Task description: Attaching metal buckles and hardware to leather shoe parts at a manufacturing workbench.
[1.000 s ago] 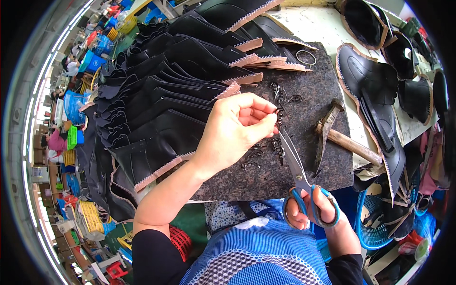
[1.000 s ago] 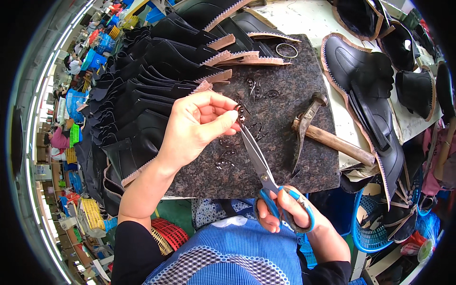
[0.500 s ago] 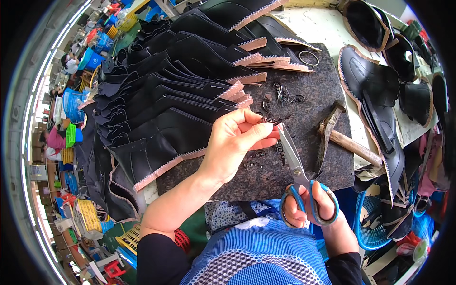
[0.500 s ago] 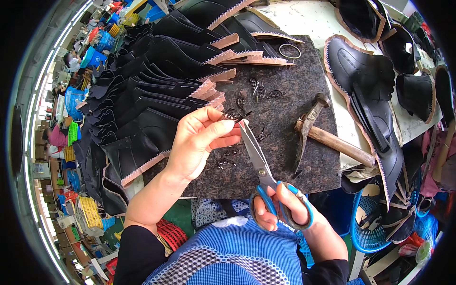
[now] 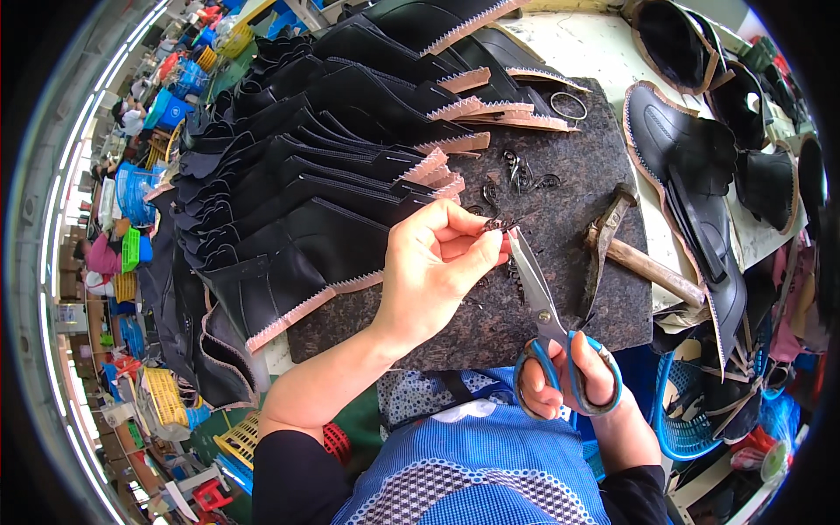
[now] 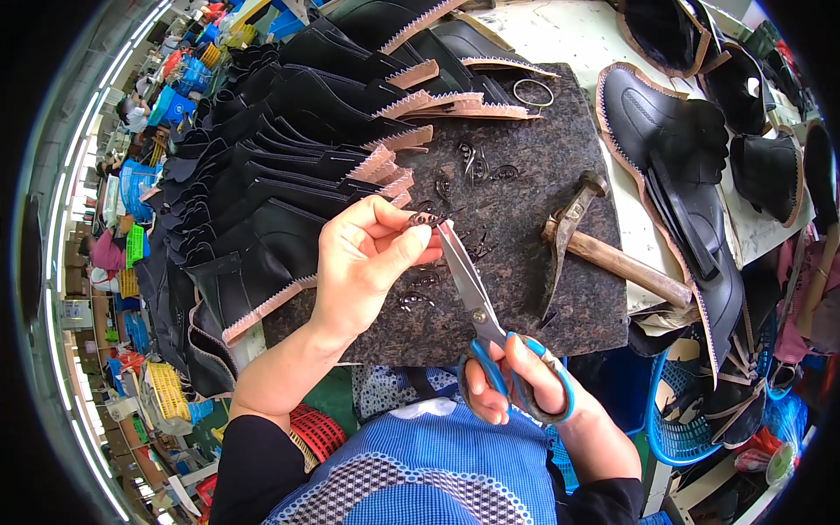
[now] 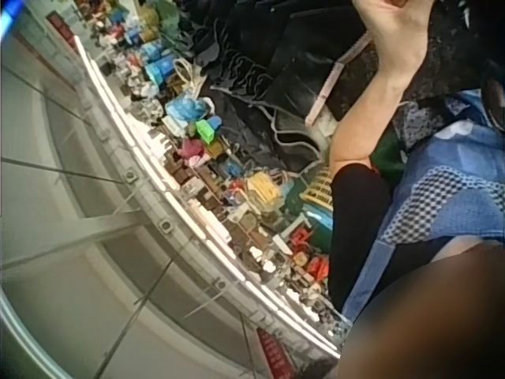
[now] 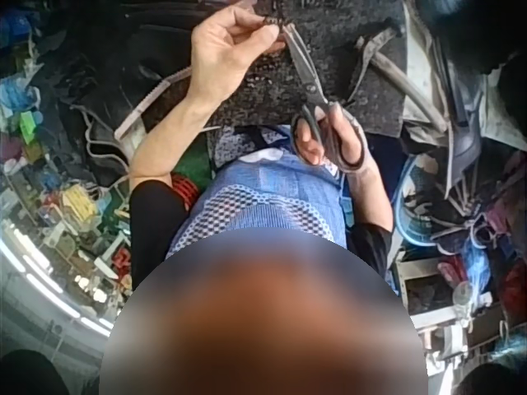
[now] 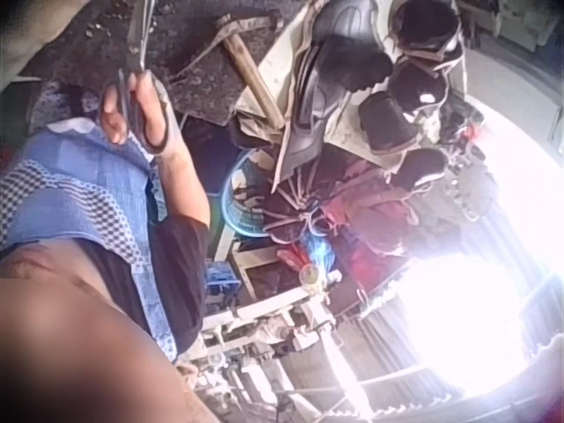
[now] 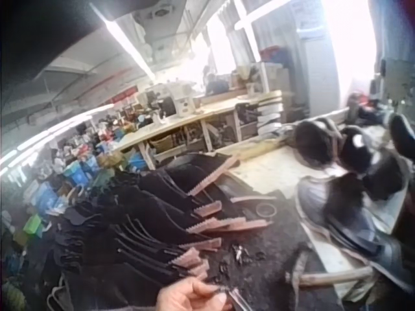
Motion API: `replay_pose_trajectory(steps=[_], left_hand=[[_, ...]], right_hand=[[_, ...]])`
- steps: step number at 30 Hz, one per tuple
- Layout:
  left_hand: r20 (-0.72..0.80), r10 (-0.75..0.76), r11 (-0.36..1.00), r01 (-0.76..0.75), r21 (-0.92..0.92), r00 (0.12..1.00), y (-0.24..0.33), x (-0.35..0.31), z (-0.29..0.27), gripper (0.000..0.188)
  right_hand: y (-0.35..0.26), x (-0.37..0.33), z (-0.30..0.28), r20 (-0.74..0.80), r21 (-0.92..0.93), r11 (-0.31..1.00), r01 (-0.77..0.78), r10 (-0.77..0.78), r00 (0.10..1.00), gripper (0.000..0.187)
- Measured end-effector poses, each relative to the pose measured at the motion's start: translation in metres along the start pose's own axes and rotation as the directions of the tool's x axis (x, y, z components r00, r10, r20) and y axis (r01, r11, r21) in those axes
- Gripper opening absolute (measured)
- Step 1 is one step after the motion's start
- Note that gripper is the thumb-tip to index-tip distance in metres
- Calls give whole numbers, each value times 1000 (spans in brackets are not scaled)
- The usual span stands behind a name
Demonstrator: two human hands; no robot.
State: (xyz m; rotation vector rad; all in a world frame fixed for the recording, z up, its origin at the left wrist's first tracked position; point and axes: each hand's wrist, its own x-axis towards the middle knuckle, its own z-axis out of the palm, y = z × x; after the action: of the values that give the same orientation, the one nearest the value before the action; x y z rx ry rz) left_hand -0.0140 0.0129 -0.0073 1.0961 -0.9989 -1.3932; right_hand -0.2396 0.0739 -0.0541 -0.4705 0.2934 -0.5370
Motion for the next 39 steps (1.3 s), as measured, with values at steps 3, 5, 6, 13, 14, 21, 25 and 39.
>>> replay_pose_trajectory(steps=[3, 5, 6, 13, 14, 21, 25, 39], left_hand=[[-29, 118, 989, -115, 97, 993, -6, -4, 3, 7], [-18, 148, 977, -143, 160, 989, -7, -5, 3, 7], [-6, 177, 960, -172, 222, 984, -6, -6, 3, 7], [91, -194, 963, 207, -171, 977, 3, 2, -10, 3], [88, -192, 964, 205, -169, 977, 4, 2, -10, 3], [202, -316, 838, 373, -400, 927, 5, -1, -8, 2], [231, -370, 772, 436, -462, 900, 2, 1, -3, 2], [356, 146, 255, -383, 888, 923, 5, 29, -10, 25]], right_hand=[[2, 1, 3, -10, 21, 1000, -3, 3, 1000, 67], [3, 1, 6, -40, 29, 1000, 0, 1, 999, 66], [2, 1, 7, -71, -31, 1000, -2, 0, 997, 66], [9, 3, 4, 37, 55, 998, 36, -38, 999, 73], [10, 5, 3, 114, 121, 992, 29, -43, 993, 75], [17, 1, -4, 354, 605, 776, -177, -63, 933, 82], [24, 0, 2, 342, 785, 590, -189, -159, 926, 82], [-4, -61, -22, 59, 312, 935, 171, -198, 978, 84]])
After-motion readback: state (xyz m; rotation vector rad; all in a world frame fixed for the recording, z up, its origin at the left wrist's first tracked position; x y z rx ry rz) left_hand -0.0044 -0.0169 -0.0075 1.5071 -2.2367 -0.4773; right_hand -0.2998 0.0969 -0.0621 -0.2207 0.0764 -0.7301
